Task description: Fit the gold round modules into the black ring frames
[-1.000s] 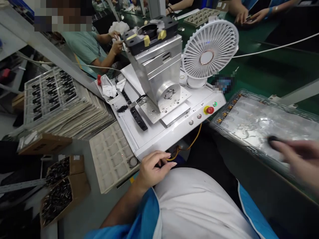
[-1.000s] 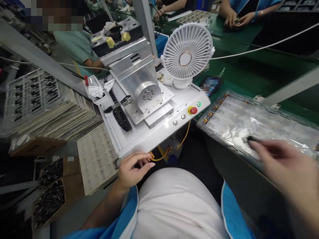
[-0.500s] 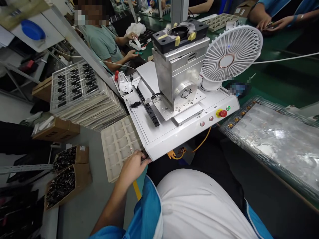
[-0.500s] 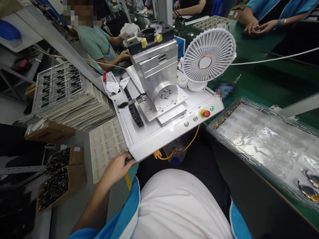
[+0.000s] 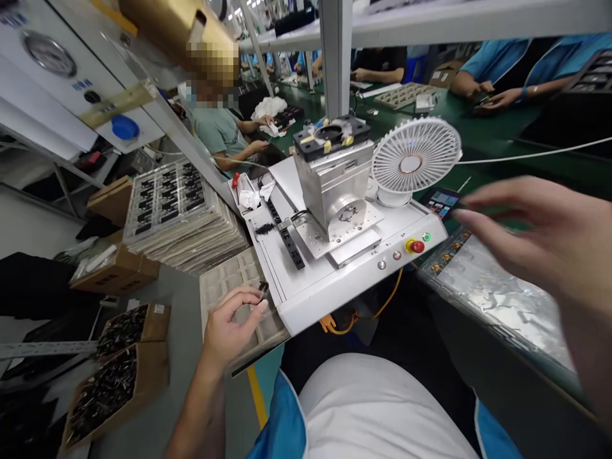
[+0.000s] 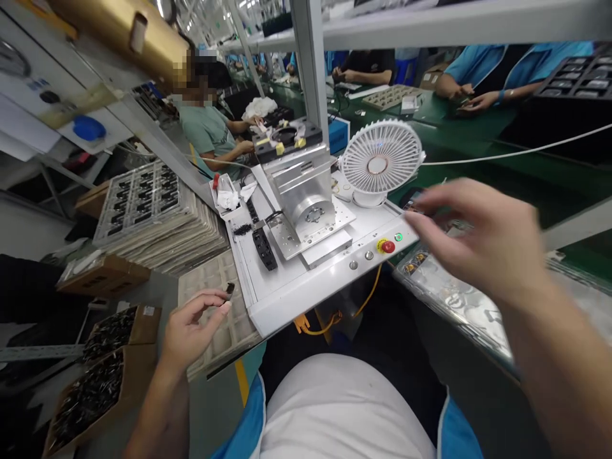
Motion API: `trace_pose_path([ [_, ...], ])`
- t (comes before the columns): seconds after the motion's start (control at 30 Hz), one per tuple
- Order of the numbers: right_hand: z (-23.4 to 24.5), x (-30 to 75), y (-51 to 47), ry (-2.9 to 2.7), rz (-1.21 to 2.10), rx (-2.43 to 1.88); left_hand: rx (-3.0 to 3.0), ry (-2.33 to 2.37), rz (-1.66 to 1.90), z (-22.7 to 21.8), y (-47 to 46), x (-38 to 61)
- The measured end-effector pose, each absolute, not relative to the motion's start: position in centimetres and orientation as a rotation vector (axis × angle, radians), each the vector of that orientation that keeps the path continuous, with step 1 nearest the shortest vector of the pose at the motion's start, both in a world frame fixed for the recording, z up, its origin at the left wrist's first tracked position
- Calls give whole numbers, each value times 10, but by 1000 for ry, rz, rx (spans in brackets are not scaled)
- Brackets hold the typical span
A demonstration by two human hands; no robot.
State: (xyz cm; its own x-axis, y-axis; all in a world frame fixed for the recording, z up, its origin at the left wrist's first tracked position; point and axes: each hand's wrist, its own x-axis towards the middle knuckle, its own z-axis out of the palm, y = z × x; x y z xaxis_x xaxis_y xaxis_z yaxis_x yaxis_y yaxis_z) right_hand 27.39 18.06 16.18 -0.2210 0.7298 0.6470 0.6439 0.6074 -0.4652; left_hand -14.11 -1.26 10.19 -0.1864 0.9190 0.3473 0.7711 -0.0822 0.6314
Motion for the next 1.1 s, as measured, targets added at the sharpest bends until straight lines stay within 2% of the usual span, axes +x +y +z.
trace_pose_path([
  [0.1, 205, 202, 224, -2028, 121, -656, 2055, 1846, 1292, 126, 14, -132],
  [0.23, 251, 134, 291, -2298, 190, -520, 2190, 1652, 1493, 161, 51, -122],
  [0.37, 267, 116, 323, -2474, 443, -394, 2309, 1570, 1629, 199, 93, -115],
  [0.5, 262, 125, 314, -2277, 507, -435, 2442, 1601, 1611, 236, 149, -100],
  [0.67, 237, 156, 281, -1924, 528, -533, 2640, 1616, 1253, 264, 208, -70],
  [0.8, 198, 204, 247, -1781, 656, -688, 2689, 1583, 970, 263, 214, -60],
  [1.1, 56, 295, 201, -1903, 1021, -1553, 2567, 1398, 1135, 235, 205, -75],
])
